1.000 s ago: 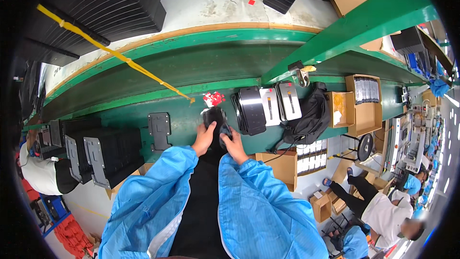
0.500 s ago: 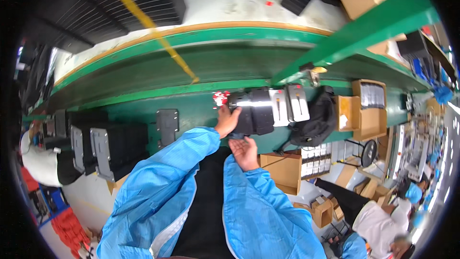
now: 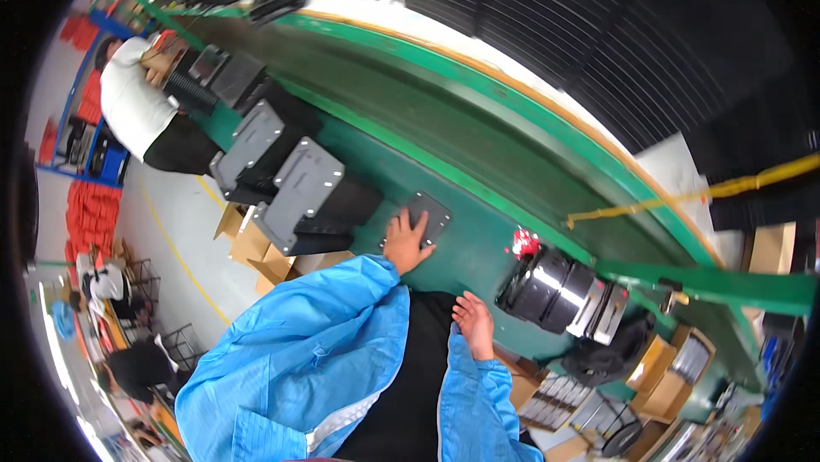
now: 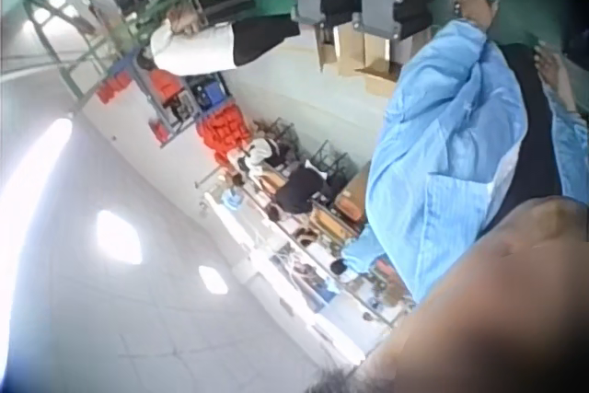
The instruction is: Assembling and inspecting electronic modules on a production line.
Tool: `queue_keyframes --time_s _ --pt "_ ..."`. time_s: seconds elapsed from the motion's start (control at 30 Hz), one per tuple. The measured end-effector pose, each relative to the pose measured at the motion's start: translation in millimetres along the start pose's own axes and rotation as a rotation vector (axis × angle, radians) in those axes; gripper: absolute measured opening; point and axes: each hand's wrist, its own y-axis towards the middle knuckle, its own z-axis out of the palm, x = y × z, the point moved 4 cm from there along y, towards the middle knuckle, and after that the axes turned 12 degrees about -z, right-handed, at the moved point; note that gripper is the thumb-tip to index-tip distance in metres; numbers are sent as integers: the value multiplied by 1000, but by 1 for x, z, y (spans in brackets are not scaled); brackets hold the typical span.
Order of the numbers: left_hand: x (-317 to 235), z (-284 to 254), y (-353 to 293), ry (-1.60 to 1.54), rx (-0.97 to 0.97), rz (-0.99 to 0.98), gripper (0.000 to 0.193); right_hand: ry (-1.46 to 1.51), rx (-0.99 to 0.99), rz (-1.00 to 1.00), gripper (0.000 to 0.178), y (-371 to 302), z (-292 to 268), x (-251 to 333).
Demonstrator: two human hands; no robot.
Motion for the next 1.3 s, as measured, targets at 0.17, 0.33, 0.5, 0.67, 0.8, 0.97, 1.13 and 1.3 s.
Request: queue_keyframes --time_s 0.17,0.33,0.5,0.67,0.8,0.97,1.13,1.3 --pt "-2 -40 14 -179 187 -130 93 -143 92 -18 40 9 37 8" --pt "-29 -165 -11 -702 513 111 85 -183 123 -23 38 30 57 20" --pt "15 -353 -29 -418 -125 242 83 -263 171 -33 36 23 101 34" --pt "88 -330 10 -193 -239 -51 84 -295 303 -31 36 33 139 26" --pt "99 -318 0 -206 -311 79 82 -347 338 -5 36 35 160 8" --pt "147 -319 -20 -607 -242 14 65 -998 647 -245 47 42 228 -33" --pt "200 -245 -15 -1217 222 -217 50 -1505 806 -1012 73 37 320 -81" --pt "191 -229 -23 -1460 99 -275 48 -1737 713 -710 71 43 336 -86"
